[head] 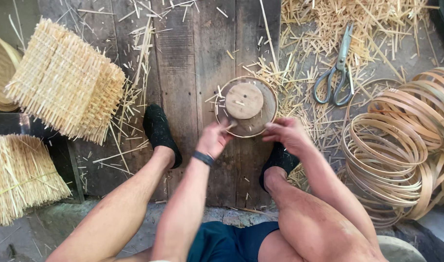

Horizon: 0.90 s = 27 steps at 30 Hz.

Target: The person sits on the floor and repeatedly trims the edges of woven bamboo mats using shears. They place a circular wooden template on each mat, cut around it, and then remove the template to reveal a circular piece.

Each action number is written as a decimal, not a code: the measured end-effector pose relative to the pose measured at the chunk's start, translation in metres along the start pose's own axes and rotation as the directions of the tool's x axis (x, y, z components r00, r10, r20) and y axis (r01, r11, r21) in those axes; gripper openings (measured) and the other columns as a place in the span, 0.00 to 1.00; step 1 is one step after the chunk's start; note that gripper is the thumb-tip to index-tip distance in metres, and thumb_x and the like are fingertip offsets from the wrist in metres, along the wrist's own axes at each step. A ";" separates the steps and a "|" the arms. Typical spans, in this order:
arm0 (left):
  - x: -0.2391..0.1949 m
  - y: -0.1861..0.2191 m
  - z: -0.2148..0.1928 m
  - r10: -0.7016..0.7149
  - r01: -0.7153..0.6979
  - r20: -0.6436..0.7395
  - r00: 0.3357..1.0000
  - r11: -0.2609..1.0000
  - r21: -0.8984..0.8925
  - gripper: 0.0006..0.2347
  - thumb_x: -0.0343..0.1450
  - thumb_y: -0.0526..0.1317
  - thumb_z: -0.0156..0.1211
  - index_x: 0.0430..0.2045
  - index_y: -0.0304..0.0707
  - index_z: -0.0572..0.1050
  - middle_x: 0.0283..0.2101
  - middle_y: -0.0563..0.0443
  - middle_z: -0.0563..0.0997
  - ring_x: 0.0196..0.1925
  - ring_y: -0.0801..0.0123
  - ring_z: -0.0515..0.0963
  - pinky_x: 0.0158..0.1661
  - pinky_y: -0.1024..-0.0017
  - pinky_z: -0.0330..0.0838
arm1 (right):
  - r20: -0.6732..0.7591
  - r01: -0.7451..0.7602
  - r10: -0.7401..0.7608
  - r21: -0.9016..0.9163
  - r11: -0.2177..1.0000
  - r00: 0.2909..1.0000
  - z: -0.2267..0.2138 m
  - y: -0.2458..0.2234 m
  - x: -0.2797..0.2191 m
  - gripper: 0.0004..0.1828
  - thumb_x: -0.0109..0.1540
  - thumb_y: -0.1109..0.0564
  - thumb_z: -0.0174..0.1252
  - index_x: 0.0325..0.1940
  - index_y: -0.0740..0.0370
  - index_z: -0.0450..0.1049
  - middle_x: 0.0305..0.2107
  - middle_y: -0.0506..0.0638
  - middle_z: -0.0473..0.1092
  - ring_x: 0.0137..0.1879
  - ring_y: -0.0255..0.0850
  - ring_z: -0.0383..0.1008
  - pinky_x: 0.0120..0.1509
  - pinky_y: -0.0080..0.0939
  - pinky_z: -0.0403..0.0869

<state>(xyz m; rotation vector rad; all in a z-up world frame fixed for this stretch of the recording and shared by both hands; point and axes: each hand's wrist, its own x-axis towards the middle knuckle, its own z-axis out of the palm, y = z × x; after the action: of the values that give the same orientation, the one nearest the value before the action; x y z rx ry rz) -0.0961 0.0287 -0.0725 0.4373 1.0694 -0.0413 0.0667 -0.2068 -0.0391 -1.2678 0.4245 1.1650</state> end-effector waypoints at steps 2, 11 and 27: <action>-0.005 -0.025 0.001 0.004 -0.006 0.037 0.999 0.998 0.058 0.12 0.74 0.33 0.57 0.52 0.34 0.74 0.50 0.45 0.82 0.49 0.59 0.83 0.52 0.57 0.79 | 0.007 -0.018 0.019 -0.078 0.997 1.000 0.008 0.011 0.006 0.10 0.62 0.64 0.61 0.43 0.77 0.75 0.33 0.59 0.77 0.34 0.45 0.82 0.37 0.42 0.83; 0.008 -0.029 0.010 0.069 -0.047 -0.114 0.991 0.981 0.189 0.08 0.74 0.33 0.61 0.45 0.28 0.78 0.45 0.42 0.83 0.45 0.56 0.83 0.47 0.53 0.80 | -0.105 -0.050 0.034 -0.148 0.988 0.994 0.020 0.017 0.017 0.11 0.61 0.62 0.61 0.42 0.76 0.75 0.32 0.61 0.78 0.32 0.48 0.81 0.36 0.45 0.82; -0.059 0.017 0.114 0.623 -0.651 0.356 0.697 0.340 0.679 0.25 0.76 0.58 0.49 0.60 0.40 0.73 0.42 0.44 0.85 0.43 0.63 0.85 0.42 0.66 0.78 | -0.108 0.161 -0.195 -0.261 0.952 0.975 0.067 -0.051 -0.028 0.45 0.51 0.54 0.70 0.66 0.65 0.56 0.47 0.64 0.71 0.47 0.50 0.76 0.45 0.48 0.81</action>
<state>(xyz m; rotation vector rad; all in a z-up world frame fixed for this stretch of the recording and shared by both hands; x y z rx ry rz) -0.0252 -0.0075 0.0292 1.6581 0.7173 0.2143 0.0766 -0.1526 0.0305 -1.5769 0.2573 1.0061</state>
